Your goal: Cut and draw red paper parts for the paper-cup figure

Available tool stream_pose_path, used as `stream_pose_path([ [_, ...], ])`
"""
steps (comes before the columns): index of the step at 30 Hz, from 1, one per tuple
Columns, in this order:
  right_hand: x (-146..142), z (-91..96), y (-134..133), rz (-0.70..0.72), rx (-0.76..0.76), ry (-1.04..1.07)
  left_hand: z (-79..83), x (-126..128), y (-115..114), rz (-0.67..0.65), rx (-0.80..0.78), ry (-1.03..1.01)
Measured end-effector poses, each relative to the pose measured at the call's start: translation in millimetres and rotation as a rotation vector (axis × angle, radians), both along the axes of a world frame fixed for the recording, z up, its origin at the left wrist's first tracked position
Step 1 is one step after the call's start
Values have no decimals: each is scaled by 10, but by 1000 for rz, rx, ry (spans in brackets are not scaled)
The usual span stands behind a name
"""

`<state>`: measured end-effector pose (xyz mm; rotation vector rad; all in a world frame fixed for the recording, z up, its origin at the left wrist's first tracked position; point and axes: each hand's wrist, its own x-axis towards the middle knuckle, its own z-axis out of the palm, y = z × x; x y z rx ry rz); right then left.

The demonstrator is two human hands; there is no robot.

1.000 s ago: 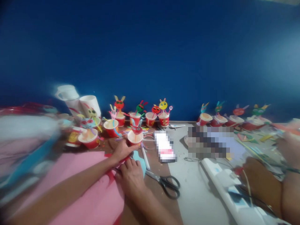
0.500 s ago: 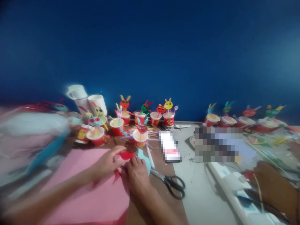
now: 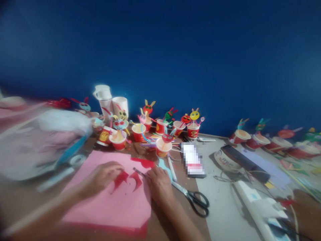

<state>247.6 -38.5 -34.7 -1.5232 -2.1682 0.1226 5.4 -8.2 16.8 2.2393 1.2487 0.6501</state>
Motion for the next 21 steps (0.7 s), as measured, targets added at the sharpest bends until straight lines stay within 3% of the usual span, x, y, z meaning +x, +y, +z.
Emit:
stream_pose_path([
  [3,154,48,61,-96,0,111,-16,358,167,-263,117,119],
  [7,436,131,231,-335,-39,291,-143,782,437,-361,150,151],
  [12,533,130,488,-373,-45,337,-341,1059,695,-392,207,212],
  [21,349,-16,802,-450,21,444,-467,1161,837,-323,276,347],
])
